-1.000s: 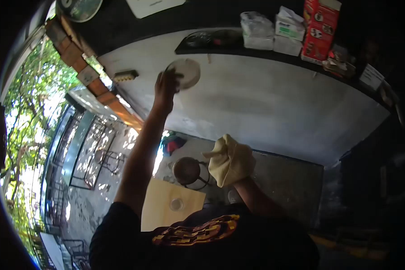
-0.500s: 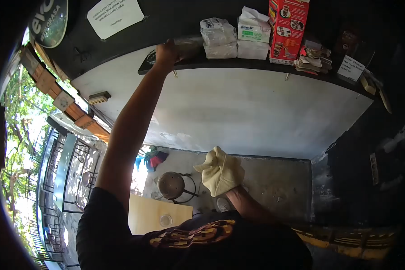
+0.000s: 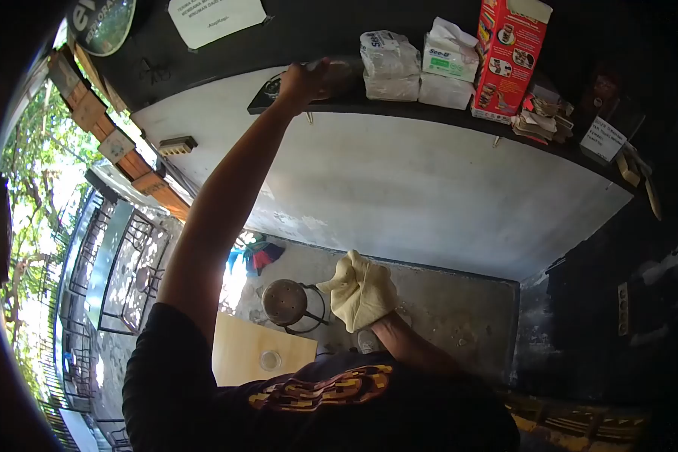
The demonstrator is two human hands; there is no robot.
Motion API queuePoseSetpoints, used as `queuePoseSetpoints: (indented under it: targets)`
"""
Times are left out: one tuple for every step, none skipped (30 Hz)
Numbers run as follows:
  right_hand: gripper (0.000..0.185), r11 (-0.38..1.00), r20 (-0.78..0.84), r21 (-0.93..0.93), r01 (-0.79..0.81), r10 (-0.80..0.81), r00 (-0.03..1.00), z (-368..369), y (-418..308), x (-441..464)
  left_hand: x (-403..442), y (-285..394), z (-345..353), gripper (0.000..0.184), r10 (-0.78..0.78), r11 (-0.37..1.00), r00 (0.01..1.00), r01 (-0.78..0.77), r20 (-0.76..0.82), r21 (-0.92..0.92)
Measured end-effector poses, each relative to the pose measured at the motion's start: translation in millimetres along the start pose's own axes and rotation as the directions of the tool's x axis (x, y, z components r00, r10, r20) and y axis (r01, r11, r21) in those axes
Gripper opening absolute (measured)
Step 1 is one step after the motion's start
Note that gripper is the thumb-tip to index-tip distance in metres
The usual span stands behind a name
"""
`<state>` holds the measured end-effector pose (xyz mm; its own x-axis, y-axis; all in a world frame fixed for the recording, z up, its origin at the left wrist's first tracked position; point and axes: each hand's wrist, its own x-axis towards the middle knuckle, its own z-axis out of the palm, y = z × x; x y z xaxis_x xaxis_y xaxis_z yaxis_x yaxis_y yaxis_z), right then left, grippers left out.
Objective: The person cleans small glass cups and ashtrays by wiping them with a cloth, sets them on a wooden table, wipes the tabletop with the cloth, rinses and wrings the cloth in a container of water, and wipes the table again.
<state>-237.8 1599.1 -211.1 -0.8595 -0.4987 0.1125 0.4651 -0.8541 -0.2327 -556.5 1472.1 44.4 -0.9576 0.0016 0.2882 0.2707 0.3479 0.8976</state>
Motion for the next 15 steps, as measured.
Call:
queuePoseSetpoints:
  targets:
    - [0.036,1.0,-0.008,0.025,-0.011,0.011,1.0,-1.9,1.6,0.8,3.8,-3.3,-0.7,0.067,0.006,1.0,0.999,-0.007,0.032,0.03]
    - [0.035,0.999,-0.01,0.04,-0.023,0.024,1.0,-2.0,2.3,1.4,7.4,-6.7,-0.3,0.068,0.045,0.997,0.999,-0.047,0.027,0.069]
    - [0.035,0.998,-0.013,0.055,-0.036,0.036,0.999,-0.7,2.9,2.0,10.7,-10.2,1.3,0.069,0.082,0.991,0.996,-0.084,0.024,0.108]
    - [0.035,0.997,-0.012,0.06,-0.048,0.049,0.999,6.9,2.8,2.0,8.0,-11.5,2.1,0.069,0.102,0.987,0.994,-0.104,0.024,0.124]
    - [0.035,0.998,-0.029,0.045,-0.037,0.039,0.999,15.2,4.7,1.9,5.4,-13.0,2.9,0.07,0.123,0.982,0.992,-0.125,0.023,0.14]
    - [0.035,0.999,-0.046,0.029,-0.027,0.028,0.999,23.4,6.6,1.6,1.8,-16.1,3.3,0.071,0.126,0.983,0.992,-0.128,0.022,0.132]
    - [0.035,1.0,-0.079,-0.009,0.004,-0.004,0.997,32.3,10.9,2.0,-6.5,-20.8,-0.1,0.07,0.169,0.975,0.985,-0.164,-0.024,0.152]
    - [0.036,1.0,-0.119,-0.021,-0.001,-0.001,0.993,33.2,13.2,3.2,-15.8,-24.6,-3.8,0.068,0.211,0.965,0.975,-0.197,-0.07,0.174]
    - [0.036,0.999,-0.159,-0.033,-0.007,0.001,0.987,34.2,15.5,4.1,-29.6,-33.6,-9.3,0.066,0.292,0.939,0.944,-0.252,-0.155,0.234]
    - [0.037,0.999,-0.21,-0.014,-0.045,0.041,0.977,30.1,18.3,5.9,-48.7,-44.2,-15.8,0.063,0.366,0.908,0.901,-0.291,-0.232,0.302]
    - [0.039,0.996,-0.287,-0.051,-0.069,0.052,0.957,34.6,21.8,8.7,-70.8,-57.7,-23.0,0.061,0.434,0.872,0.85,-0.312,-0.299,0.378]
    - [0.041,0.992,-0.361,-0.083,-0.099,0.063,0.93,39.2,25.3,11.2,-98.4,-74.2,-30.4,0.051,0.476,0.853,0.805,-0.324,-0.354,0.41]
    - [0.041,0.989,-0.301,-0.03,-0.145,0.13,0.945,29.1,27.5,14.9,-131.4,-87.8,-37.5,0.041,0.374,0.915,0.831,-0.257,-0.413,0.31]
    - [0.04,0.979,-0.242,0.03,-0.2,0.201,0.949,10.8,26.3,16.3,-159.9,-115.7,-44.6,0.039,0.311,0.938,0.84,-0.197,-0.445,0.284]
    - [0.04,0.961,-0.181,0.092,-0.262,0.275,0.944,-6.2,28.1,17.8,-191.8,-150.2,-52.5,0.037,0.244,0.958,0.841,-0.13,-0.484,0.257]
